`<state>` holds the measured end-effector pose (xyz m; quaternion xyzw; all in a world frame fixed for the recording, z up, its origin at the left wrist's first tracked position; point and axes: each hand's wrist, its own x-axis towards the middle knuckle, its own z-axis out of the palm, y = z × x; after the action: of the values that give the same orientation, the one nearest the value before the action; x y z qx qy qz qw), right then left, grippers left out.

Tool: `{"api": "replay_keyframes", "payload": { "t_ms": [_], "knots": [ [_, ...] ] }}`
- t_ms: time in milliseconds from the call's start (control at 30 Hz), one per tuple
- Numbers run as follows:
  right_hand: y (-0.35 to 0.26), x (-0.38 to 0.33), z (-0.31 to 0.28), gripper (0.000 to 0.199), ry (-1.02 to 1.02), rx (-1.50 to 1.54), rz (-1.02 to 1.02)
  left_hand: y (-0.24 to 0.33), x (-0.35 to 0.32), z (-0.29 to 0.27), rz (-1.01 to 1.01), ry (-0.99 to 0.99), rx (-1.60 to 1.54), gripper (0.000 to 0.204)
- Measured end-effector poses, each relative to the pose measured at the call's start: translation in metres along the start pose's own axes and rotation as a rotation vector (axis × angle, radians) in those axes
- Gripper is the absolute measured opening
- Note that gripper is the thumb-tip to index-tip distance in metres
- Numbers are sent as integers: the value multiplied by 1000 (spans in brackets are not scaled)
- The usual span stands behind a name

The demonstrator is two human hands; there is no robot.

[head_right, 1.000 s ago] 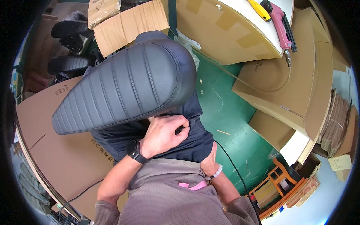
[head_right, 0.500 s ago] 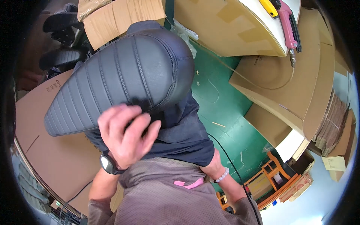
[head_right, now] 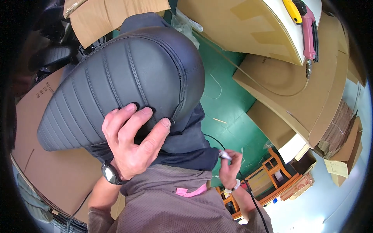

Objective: Unpacking, inspecting, trimming threads with a lighter, using a heat gun for finishing, and cleaning a motorcycle seat with a cloth and solvent.

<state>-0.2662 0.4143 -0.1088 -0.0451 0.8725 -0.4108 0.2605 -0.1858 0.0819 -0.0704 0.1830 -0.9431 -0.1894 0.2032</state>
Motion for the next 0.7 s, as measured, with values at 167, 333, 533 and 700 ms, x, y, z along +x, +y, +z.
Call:
{"api": "replay_keyframes", "payload": {
  "t_ms": [167,333,533,700],
  "knots": [
    [-55,46,29,11,41,286,33,0,3,2,-38,-20,-33,34],
    [-124,72,60,13,-36,338,-34,4,4,5,-76,-33,-40,35],
    [-176,88,85,18,-273,414,-317,2,5,7,-59,-1,-35,31],
    [-198,100,92,16,-395,130,-372,2,2,7,-39,-44,8,28]
  ]
}}
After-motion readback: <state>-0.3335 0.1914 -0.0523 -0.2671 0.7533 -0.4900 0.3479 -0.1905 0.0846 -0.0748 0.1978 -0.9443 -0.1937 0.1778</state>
